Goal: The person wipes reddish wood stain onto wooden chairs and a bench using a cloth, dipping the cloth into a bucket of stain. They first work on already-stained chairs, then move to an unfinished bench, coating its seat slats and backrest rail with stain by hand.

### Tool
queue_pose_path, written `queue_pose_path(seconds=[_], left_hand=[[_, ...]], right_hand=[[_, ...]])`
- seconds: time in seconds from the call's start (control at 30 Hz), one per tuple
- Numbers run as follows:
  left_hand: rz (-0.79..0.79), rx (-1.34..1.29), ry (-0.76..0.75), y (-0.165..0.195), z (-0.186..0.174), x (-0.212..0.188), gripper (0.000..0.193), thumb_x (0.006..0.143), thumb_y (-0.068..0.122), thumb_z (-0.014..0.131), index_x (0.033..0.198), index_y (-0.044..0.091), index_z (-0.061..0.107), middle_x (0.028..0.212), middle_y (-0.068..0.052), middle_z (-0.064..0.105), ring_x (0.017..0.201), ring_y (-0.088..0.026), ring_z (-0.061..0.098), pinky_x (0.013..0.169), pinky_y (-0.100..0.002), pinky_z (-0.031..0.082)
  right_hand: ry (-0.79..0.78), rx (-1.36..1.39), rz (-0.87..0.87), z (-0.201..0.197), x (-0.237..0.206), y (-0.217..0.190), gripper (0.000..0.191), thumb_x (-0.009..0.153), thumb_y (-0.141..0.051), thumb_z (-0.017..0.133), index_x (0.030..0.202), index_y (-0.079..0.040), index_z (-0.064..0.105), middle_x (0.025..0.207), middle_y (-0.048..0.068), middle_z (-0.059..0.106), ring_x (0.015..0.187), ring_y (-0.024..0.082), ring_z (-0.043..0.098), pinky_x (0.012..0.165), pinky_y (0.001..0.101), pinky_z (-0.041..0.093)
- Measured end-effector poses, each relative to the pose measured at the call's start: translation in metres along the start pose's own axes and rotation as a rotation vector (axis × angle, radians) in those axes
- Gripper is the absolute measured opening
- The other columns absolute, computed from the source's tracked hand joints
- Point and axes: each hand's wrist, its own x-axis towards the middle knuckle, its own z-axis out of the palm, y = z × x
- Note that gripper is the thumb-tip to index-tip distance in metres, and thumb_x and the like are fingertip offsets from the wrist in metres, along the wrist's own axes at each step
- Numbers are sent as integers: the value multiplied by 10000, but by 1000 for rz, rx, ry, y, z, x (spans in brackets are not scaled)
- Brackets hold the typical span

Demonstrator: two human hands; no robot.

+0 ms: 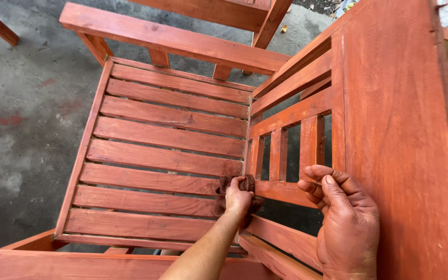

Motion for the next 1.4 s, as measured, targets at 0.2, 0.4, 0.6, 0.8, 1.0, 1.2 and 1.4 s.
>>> queue_pose_path(seconds=[0.2,0.4,0.6,0.8,1.0,1.2,1.4], left_hand=[[-2,-192,-85,57,-8,-54,600,795,-31,674,1348,171,563,1316,-126,572,1188,-313,640,909,-402,630],[166,-102,-80,119,-12,-102,574,781,-7,726,1312,143,567,1252,-138,663,1139,-291,676,897,-379,597],[252,-174,-195,183,-13,-149,563,780,-22,670,1312,123,554,1233,-151,662,1115,-292,696,889,-384,614],[449,59,-198,226,-26,-171,569,765,-12,741,1298,139,608,1219,-146,682,1110,-280,645,910,-393,556],[563,-810,-501,263,-15,-215,595,708,-28,698,1281,40,555,1132,-146,674,884,-268,707,756,-453,630],[775,-20,-171,235,8,-305,847,754,232,842,1509,265,460,1565,-136,314,1457,-392,248,1115,-659,305],[565,125,-142,266,21,-290,892,674,248,837,1481,434,504,1719,-96,25,1602,-362,-16,1238,-649,125]], right_hand=[[-23,72,-105,-3,-18,-24,170,1014,-30,557,1058,45,703,1023,155,743,866,224,723,833,341,603],[7,107,-208,-18,-40,-68,171,1013,-26,555,1058,52,700,1013,158,743,857,229,732,829,344,607],[46,152,-356,-44,-63,-113,175,1018,-30,553,1076,43,701,1036,148,748,840,222,723,821,334,596],[142,155,-404,-67,-77,-151,173,1037,-46,552,1095,25,699,1049,141,743,854,214,726,807,321,566],[144,211,-479,-86,-78,-174,175,1042,-44,553,1084,40,700,1038,148,741,850,227,721,829,333,595],[155,218,-501,-99,-64,-184,166,1028,-36,556,1099,37,688,1049,148,734,861,243,730,815,333,585],[191,174,-453,-108,-44,-179,180,1024,-47,558,1091,44,699,1049,141,741,862,231,730,809,326,589]])
